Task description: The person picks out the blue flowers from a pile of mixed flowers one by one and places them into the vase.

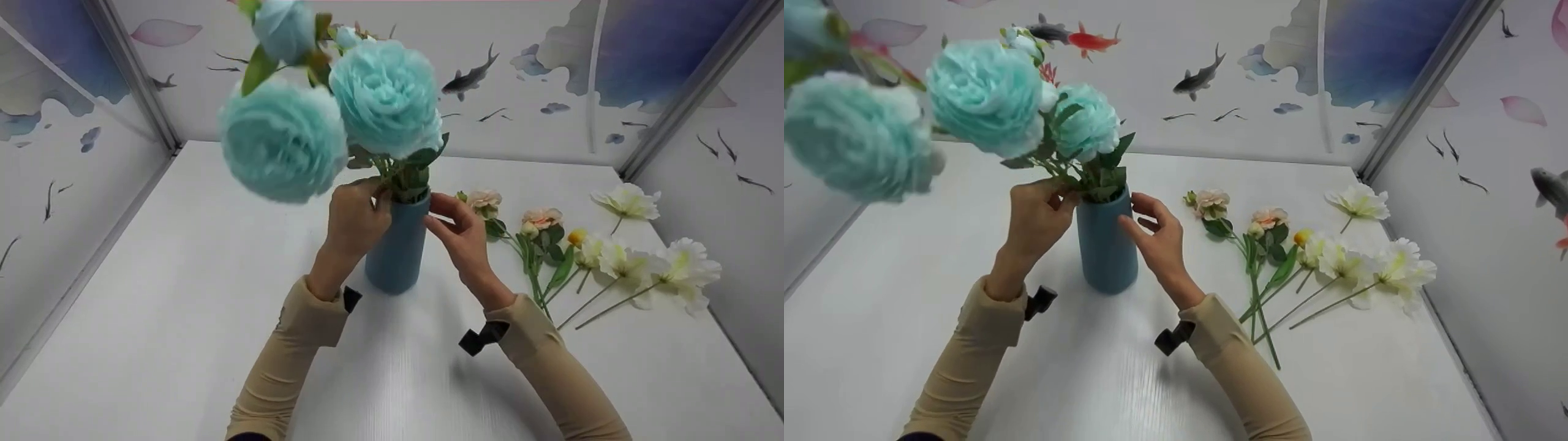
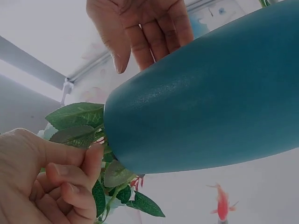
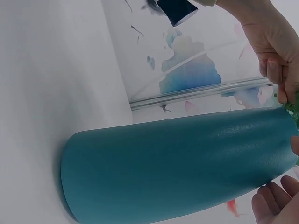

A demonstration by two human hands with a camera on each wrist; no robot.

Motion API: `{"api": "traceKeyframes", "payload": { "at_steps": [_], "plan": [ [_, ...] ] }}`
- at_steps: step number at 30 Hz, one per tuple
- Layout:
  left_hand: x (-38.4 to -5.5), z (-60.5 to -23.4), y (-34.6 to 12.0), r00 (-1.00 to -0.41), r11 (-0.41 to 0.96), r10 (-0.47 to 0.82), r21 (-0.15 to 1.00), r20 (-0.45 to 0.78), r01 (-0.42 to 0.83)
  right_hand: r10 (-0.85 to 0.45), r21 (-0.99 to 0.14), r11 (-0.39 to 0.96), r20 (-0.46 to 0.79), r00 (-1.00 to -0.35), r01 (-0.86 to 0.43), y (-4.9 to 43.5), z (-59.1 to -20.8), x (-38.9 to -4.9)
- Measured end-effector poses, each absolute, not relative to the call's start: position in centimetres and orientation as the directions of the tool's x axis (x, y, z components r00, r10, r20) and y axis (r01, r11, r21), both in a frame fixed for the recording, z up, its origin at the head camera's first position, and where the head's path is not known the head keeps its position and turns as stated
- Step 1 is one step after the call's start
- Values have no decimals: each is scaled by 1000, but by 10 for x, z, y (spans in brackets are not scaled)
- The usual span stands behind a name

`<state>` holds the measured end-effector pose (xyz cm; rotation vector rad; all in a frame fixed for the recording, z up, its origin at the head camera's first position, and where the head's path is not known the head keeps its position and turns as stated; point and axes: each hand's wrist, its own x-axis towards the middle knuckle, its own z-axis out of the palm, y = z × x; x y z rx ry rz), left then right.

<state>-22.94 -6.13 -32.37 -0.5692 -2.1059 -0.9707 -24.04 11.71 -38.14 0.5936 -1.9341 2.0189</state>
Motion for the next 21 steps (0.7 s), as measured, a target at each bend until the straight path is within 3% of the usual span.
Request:
{"api": "traceKeyframes", "payload": {
  "at_steps": [4, 8, 18, 21],
  "plan": [
    [-228, -322, -61, -733, 646, 129, 504, 667, 573, -81, -883, -51, 470, -879, -467, 117, -381, -240],
    [-228, -323, -63, -776, 691, 167, 489, 609, 532, -83, -888, -49, 460, -884, -458, 116, -380, -240],
    [-228, -313, -67, -808, 771, 289, 375, 514, 514, -81, -882, -46, 472, -878, -470, 116, -380, -242],
    [-234, -322, -69, -733, 731, 308, 342, 606, 590, -88, -882, -51, 472, -877, -469, 115, -380, -241]
  ]
}}
